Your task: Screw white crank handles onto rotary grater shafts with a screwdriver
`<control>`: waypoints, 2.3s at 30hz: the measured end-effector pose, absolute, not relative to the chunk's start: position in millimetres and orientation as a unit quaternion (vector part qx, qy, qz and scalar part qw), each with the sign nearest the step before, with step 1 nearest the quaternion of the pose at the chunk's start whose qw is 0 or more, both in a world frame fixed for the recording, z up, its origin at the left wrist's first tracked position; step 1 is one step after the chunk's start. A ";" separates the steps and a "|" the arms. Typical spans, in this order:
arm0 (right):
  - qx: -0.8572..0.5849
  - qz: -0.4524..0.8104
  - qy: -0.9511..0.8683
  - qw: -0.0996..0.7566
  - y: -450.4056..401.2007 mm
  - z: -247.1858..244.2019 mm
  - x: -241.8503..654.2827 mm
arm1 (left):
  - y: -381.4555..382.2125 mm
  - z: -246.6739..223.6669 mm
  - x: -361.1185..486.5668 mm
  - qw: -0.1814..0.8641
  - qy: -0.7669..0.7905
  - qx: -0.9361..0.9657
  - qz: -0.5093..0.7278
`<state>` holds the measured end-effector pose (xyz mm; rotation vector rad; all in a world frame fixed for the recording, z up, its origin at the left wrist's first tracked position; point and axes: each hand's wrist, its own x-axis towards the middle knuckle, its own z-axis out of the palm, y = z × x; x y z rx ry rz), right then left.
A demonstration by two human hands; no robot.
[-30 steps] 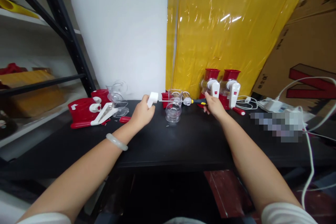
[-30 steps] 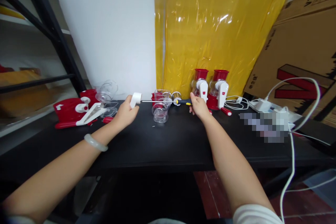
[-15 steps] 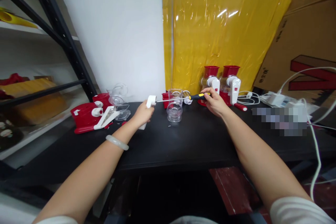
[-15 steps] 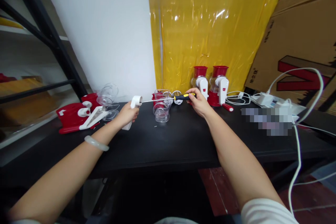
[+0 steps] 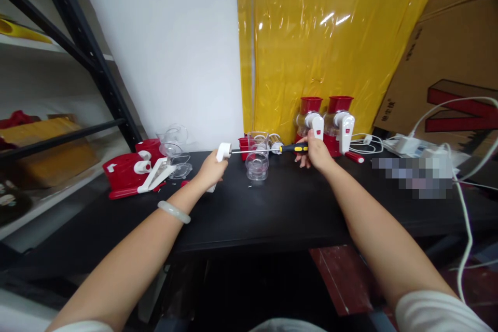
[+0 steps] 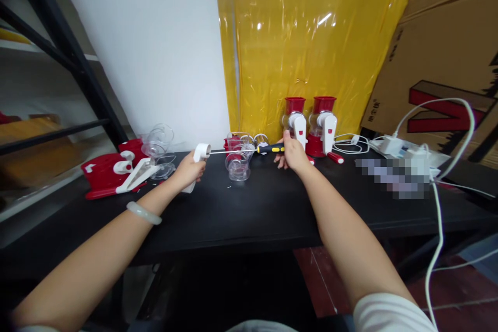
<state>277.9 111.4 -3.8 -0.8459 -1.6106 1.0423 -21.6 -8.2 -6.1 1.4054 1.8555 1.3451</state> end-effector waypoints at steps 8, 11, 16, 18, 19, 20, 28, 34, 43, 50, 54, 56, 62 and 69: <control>-0.250 0.430 -0.673 0.547 116.7 -1.7 283.1 | -9.8 -1.4 -21.3 0.268 0.656 0.499 0.499; -0.185 0.495 -0.647 0.550 116.1 0.6 287.5 | -13.2 3.5 -18.3 0.350 0.649 0.473 0.483; -0.125 0.537 -0.650 0.523 108.0 7.0 294.9 | -15.2 2.6 -15.7 0.437 0.632 0.441 0.464; -0.124 0.532 -0.648 0.531 105.9 9.1 294.1 | -14.6 0.3 -14.8 0.443 0.622 0.441 0.471; -0.129 0.522 -0.644 0.544 105.6 9.6 292.8 | -14.4 -0.6 -14.4 0.446 0.616 0.444 0.473; -0.139 0.508 -0.641 0.559 105.4 9.6 290.9 | -14.1 -1.0 -14.1 0.450 0.608 0.447 0.477; -0.284 0.230 -0.680 0.635 86.5 4.1 273.8 | -7.8 0.2 -15.4 0.344 0.428 0.547 0.632; -0.244 0.195 -0.652 0.691 71.7 5.3 269.7 | -1.0 -6.2 -23.0 0.171 0.394 0.604 0.671; -0.258 0.191 -0.646 0.693 68.1 10.8 276.2 | -11.4 0.6 -15.2 0.036 0.431 0.606 0.668; -0.223 0.170 -0.640 0.716 80.8 10.5 276.0 | -9.0 -2.7 -21.0 0.021 0.409 0.615 0.674; -0.222 0.162 -0.636 0.721 84.1 9.1 276.3 | -6.8 -6.4 -23.5 0.026 0.412 0.612 0.675; -0.215 0.161 -0.634 0.725 84.9 8.7 277.0 | -7.6 -6.5 -22.1 0.035 0.407 0.619 0.671; -0.212 0.166 -0.630 0.729 86.0 8.8 279.0 | -10.1 -4.2 -16.2 0.090 0.414 0.622 0.659; -0.179 0.215 -0.636 0.720 90.9 6.7 278.5 | -11.6 -4.8 -18.3 0.074 0.459 0.583 0.666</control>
